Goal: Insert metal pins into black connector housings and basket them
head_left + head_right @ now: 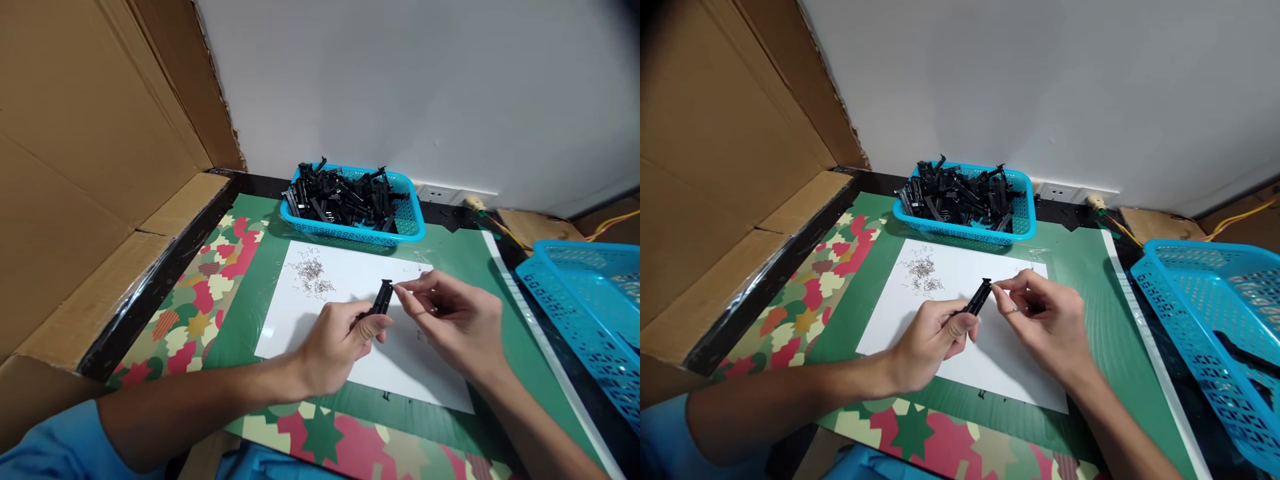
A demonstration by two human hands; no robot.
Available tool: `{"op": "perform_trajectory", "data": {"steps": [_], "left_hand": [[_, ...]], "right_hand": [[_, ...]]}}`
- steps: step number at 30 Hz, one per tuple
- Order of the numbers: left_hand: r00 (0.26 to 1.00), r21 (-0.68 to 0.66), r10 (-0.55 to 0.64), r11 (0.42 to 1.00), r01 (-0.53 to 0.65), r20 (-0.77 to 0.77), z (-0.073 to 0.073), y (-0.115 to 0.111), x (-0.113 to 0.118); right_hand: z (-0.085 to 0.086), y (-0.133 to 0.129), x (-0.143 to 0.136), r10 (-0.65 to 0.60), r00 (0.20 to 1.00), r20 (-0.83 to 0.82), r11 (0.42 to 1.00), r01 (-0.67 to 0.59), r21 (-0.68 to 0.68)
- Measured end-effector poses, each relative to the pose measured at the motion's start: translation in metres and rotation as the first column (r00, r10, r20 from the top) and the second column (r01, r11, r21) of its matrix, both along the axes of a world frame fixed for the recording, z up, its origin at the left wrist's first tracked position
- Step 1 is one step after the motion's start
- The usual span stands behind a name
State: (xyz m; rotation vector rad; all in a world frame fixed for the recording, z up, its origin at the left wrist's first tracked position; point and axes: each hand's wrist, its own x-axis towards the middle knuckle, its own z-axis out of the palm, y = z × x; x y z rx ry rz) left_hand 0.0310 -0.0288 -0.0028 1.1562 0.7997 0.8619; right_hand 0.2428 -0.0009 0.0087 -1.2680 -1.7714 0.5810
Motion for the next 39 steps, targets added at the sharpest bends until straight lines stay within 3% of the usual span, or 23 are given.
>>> {"op": "perform_trajectory", "data": {"steps": [11, 17, 24, 29, 35, 39], "left_hand": [[0.999, 0.006, 0.005, 1.000, -0.005, -0.052, -0.001, 0.000, 0.001], [0.995, 0.037, -0.005, 0.999, 0.009, -0.102, -0.004, 0.000, 0.003], [0.974, 0.054, -0.045, 0.997, 0.058, -0.220, -0.001, 0.005, 0.001], [0.934, 0.046, -0.080, 0.994, 0.103, -0.348, 0.004, 0.014, 0.002], [0.899, -0.007, -0.140, 0.989, 0.150, -0.414, 0.003, 0.022, 0.001], [0.887, -0.011, -0.173, 0.983, 0.186, -0.428, 0.003, 0.024, 0.000]], "right_hand": [[-0.002, 0.001, 0.001, 0.010, 1.000, 0.030, 1.000, -0.011, 0.004], [0.000, 0.003, 0.004, 0.066, 0.997, 0.043, 0.996, -0.063, -0.060], [0.007, 0.011, 0.013, 0.195, 0.943, 0.269, 0.979, -0.203, 0.000], [0.012, 0.022, 0.029, 0.331, 0.856, 0.398, 0.943, -0.319, -0.098], [0.013, 0.026, 0.040, 0.215, 0.905, 0.368, 0.975, -0.222, -0.024], [0.013, 0.023, 0.030, 0.141, 0.977, 0.159, 0.989, -0.145, 0.009]]}}
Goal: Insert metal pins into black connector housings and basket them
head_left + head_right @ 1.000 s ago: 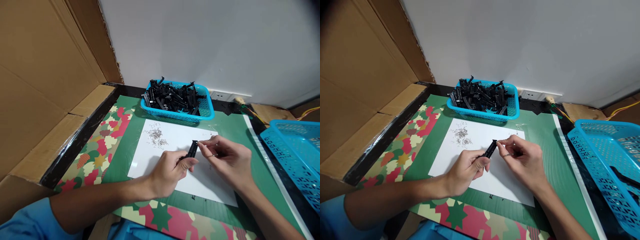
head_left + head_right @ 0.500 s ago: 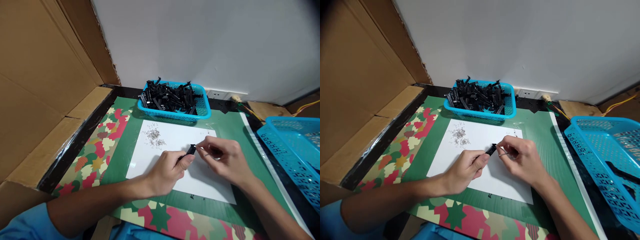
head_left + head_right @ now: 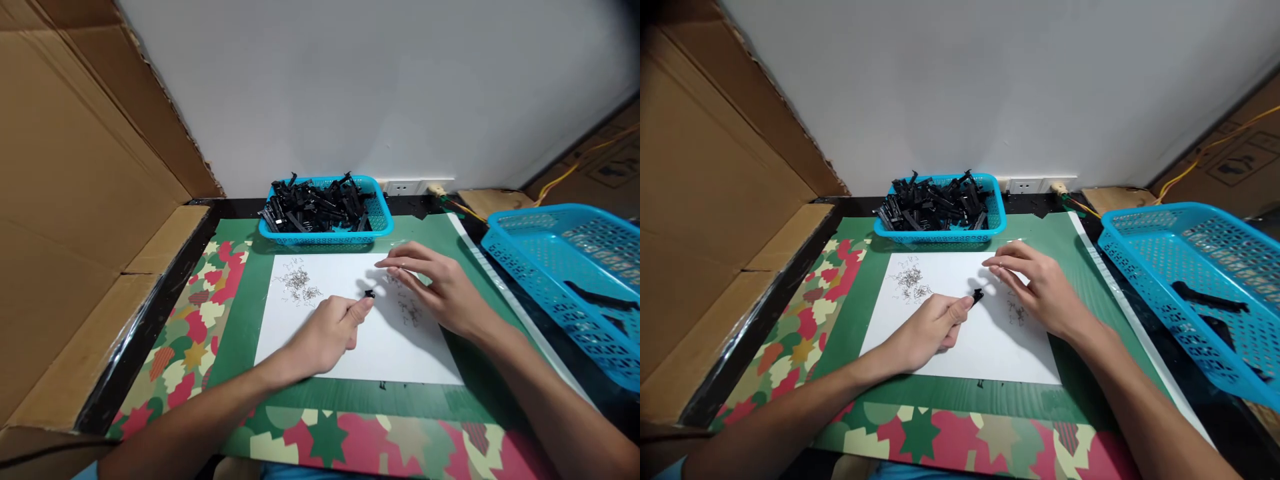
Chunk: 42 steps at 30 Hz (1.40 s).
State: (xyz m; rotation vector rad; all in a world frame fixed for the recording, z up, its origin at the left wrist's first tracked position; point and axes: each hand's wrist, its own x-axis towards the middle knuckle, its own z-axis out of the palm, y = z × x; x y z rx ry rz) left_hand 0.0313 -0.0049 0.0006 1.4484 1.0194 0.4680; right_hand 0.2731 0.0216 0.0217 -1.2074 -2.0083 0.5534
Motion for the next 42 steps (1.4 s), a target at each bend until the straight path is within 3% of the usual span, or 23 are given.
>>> {"op": "perform_trajectory", "data": {"steps": [4, 6, 9, 14, 20, 28, 42], "left_hand": [[1.000, 0.010, -0.003, 1.000, 0.003, -0.009, 0.001, -0.001, 0.000], [1.000, 0.012, -0.004, 1.000, 0.004, -0.022, 0.001, -0.001, 0.000], [1.000, 0.011, -0.013, 1.000, 0.013, -0.021, 0.002, -0.001, 0.000], [1.000, 0.004, -0.023, 1.000, 0.023, -0.018, 0.002, -0.001, -0.001], [0.999, -0.010, -0.037, 0.999, 0.037, 0.002, 0.002, -0.001, -0.001], [0.999, -0.043, -0.046, 0.998, 0.047, 0.014, 0.003, -0.001, -0.001], [0.998, -0.056, -0.056, 0.997, 0.056, 0.008, 0.003, 0.000, -0.003]], "right_hand": [[-0.007, -0.001, -0.014, -0.179, 0.910, -0.375, 0.957, 0.072, -0.282], [-0.013, -0.001, -0.019, -0.226, 0.882, -0.414, 0.915, 0.045, -0.402], [-0.019, 0.000, -0.021, -0.244, 0.882, -0.403, 0.890, 0.039, -0.455], [-0.020, -0.001, -0.023, -0.230, 0.885, -0.406, 0.898, 0.033, -0.438], [-0.015, -0.004, -0.029, -0.235, 0.931, -0.278, 0.931, 0.134, -0.339], [-0.010, -0.005, -0.031, -0.178, 0.973, -0.146, 0.960, 0.139, -0.245], [-0.014, -0.010, -0.033, -0.198, 0.969, -0.149, 0.974, 0.177, -0.143]]}}
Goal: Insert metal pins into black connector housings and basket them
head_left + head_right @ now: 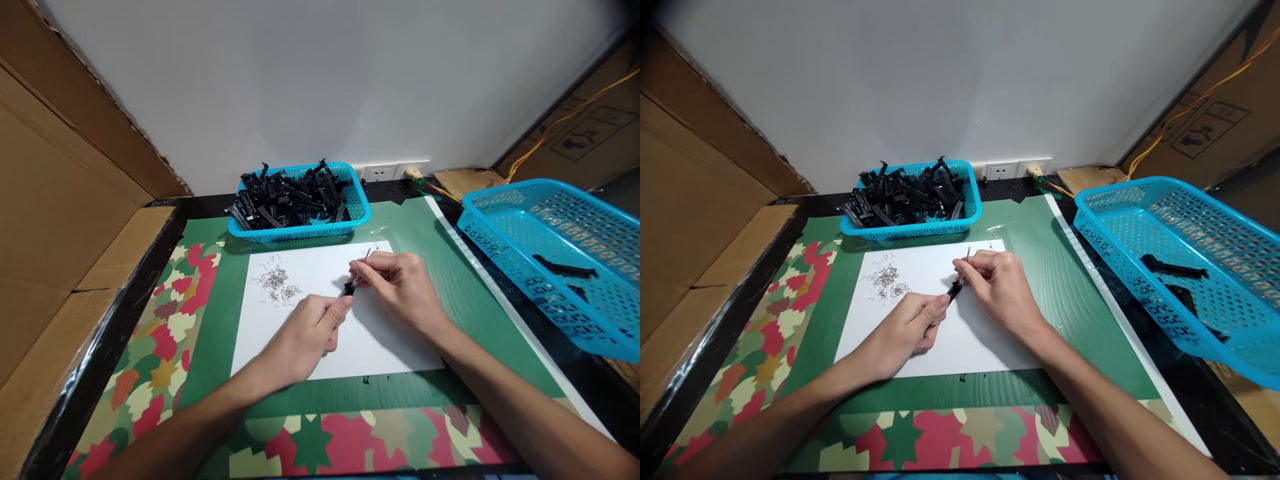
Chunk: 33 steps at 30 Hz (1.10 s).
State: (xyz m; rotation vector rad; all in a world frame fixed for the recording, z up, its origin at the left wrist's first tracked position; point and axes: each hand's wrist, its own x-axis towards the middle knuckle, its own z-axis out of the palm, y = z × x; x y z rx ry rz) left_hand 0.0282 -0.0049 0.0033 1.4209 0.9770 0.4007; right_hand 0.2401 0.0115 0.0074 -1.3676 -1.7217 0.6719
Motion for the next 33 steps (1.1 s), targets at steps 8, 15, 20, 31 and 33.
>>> {"op": "perform_trajectory", "data": {"steps": [8, 15, 20, 31, 33], "left_hand": [[1.000, -0.002, -0.023, 1.000, 0.023, -0.010, 0.000, 0.000, 0.001], [0.999, -0.054, -0.043, 0.998, 0.043, -0.004, 0.004, 0.000, 0.000], [0.998, -0.030, -0.067, 0.997, 0.066, -0.011, 0.006, 0.001, -0.001], [0.989, -0.109, 0.065, 0.993, -0.051, 0.135, -0.008, 0.000, 0.000], [0.979, -0.146, 0.115, 0.985, -0.091, 0.170, -0.013, 0.000, 0.000]], "right_hand": [[-0.002, -0.003, -0.005, -0.117, 0.992, 0.038, 0.993, 0.117, 0.001], [-0.001, -0.003, -0.007, -0.133, 0.989, -0.057, 0.989, 0.129, -0.067], [-0.002, -0.004, -0.008, -0.134, 0.991, 0.001, 0.991, 0.134, -0.029], [0.003, -0.003, -0.005, -0.098, 0.995, -0.004, 0.986, 0.097, 0.135], [0.012, -0.004, 0.003, 0.007, 0.994, 0.107, 0.976, -0.030, 0.218]]}}
